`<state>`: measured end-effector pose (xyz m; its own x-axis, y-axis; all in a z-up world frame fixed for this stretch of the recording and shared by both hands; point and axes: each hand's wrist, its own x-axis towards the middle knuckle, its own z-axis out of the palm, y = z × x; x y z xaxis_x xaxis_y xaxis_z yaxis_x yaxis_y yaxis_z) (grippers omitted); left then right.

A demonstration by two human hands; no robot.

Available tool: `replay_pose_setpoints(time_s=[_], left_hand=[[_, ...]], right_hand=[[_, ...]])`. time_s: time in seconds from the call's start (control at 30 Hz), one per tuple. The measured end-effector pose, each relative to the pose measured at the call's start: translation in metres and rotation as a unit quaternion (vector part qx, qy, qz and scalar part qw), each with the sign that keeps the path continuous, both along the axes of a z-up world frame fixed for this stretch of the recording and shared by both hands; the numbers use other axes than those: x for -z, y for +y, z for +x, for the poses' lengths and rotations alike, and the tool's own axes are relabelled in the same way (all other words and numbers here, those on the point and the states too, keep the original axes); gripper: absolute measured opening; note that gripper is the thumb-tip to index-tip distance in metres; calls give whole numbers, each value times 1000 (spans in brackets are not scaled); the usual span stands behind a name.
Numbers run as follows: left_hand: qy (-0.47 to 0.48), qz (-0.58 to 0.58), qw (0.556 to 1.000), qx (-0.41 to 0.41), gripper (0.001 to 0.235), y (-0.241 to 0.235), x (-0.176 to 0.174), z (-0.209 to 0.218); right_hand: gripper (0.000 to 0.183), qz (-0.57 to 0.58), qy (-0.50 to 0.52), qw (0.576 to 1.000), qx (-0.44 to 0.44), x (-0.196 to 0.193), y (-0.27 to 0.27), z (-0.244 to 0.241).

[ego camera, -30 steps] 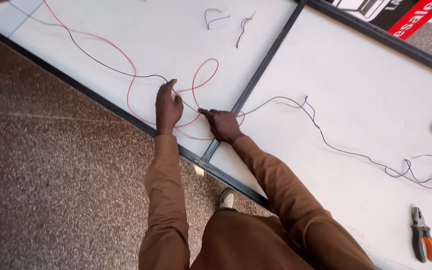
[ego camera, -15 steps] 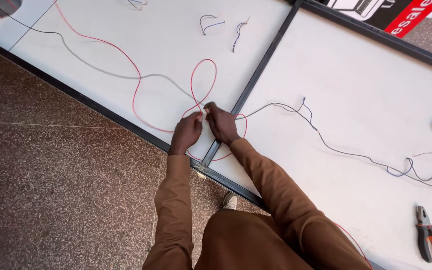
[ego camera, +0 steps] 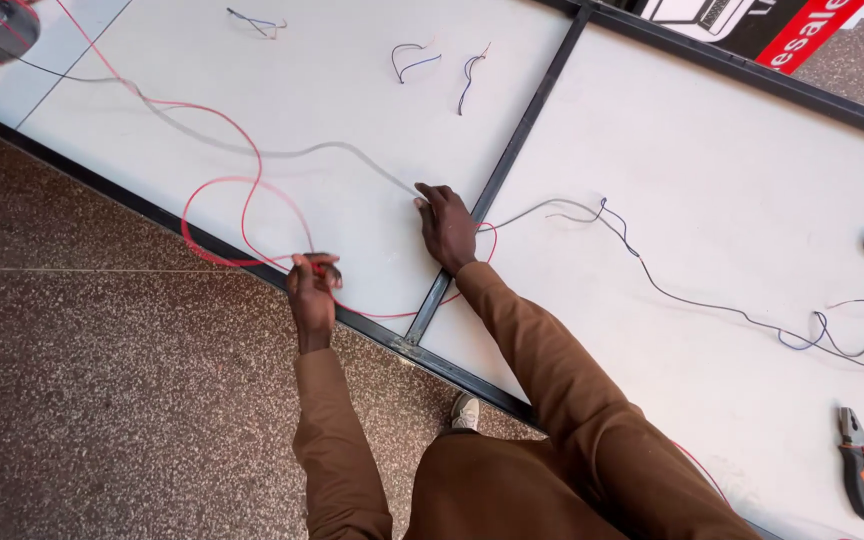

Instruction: Connecting and organizing electrical wires on a sign board using pliers and manual twisting.

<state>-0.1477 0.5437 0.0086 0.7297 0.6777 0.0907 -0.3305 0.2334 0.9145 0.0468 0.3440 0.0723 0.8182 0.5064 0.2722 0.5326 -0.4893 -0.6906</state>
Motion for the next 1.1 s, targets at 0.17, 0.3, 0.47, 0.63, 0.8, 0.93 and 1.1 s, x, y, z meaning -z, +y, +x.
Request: replay_pose_setpoints(time_s=[0.17, 0.3, 0.47, 0.63, 0.8, 0.93, 1.1], left_hand=[[-9, 108, 986, -126, 42, -18, -45, 28], [-37, 210, 942, -260, 24, -42, -90, 59], [9, 296, 888, -352, 26, -50, -94, 98], [7, 297, 886, -357, 53, -102, -112, 112], [-87, 374, 920, 83, 11, -219, -94, 106], [-151, 487, 797, 325, 38, -288, -94, 118], [-135, 565, 745, 327, 24, -305, -14, 151]], right_hand=[[57, -20, -94, 991, -94, 20, -9, 8], [57, -39, -149, 978, -144, 19, -53, -8], [49, -18, -157, 986, -58, 5, -160, -31], [56, -47, -27, 998, 14, -2, -269, -56], [72, 27, 92, 995, 11, 16, -317, -93], [70, 75, 114, 991, 17, 37, -323, -95], [41, -26, 8, 999, 25, 20, -368, -99]])
